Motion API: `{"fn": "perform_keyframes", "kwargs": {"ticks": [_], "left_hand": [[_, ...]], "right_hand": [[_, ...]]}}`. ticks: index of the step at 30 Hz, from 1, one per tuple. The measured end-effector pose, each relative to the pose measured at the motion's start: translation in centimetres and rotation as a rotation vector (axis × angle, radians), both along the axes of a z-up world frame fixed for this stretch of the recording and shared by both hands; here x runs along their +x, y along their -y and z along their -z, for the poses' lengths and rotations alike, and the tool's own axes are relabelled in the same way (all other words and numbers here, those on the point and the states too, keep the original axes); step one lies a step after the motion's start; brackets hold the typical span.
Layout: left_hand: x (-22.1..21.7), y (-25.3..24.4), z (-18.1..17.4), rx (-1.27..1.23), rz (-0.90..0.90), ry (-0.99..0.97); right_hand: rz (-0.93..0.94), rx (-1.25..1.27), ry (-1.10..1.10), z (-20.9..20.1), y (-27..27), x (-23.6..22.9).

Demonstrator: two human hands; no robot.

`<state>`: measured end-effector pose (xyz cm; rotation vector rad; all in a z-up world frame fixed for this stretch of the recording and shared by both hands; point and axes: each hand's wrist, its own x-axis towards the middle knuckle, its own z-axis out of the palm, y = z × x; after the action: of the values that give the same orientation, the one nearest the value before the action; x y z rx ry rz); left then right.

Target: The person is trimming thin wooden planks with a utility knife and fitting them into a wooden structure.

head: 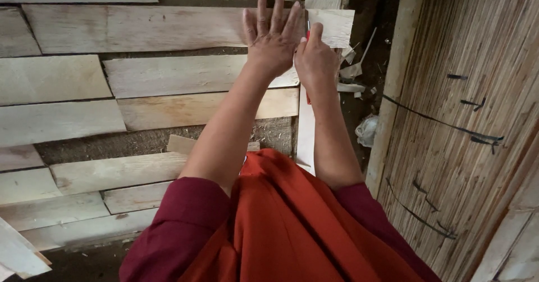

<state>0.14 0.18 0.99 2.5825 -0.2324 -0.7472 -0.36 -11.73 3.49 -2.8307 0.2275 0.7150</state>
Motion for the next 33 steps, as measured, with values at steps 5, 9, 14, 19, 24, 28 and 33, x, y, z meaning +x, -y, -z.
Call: {"fn": "perform_keyframes", "kwargs": {"ticks": [5, 9, 14, 19, 24, 28, 33], "left_hand": [[-0.3, 0.2, 1.3, -0.021, -0.023, 0.067], [-0.1, 0.3, 1.4, -0.027, -0.027, 0.048], [-0.8, 0.5, 2.4, -0.032, -0.06, 0.144], [-0.7, 1.2, 3.9, -0.031, -0.085, 0.175], [-0.5, 1.5, 5.3, 0.125, -0.043, 0.262], [-1.2, 1.9, 7.5, 0.157, -0.106, 0.498], [-0.3, 1.3, 4.7, 0.077, -0.02, 0.163]], "right_hand": [[0.035, 0.013, -0.031, -1.4, -0.8, 0.2], [0.029, -0.007, -0.078, -2.4, -1.4, 0.4], [0.037, -0.012, -0.191, -4.6, -2.2, 1.7], [0.091, 0.01, -0.342, -8.7, -3.5, 2.7], [0.182, 0.077, -0.448, -11.4, -4.5, 1.9], [0.164, 0.054, -0.455, -10.9, -3.8, 1.1], [0.121, 0.055, -0.42, -10.1, -3.2, -0.3]]}}
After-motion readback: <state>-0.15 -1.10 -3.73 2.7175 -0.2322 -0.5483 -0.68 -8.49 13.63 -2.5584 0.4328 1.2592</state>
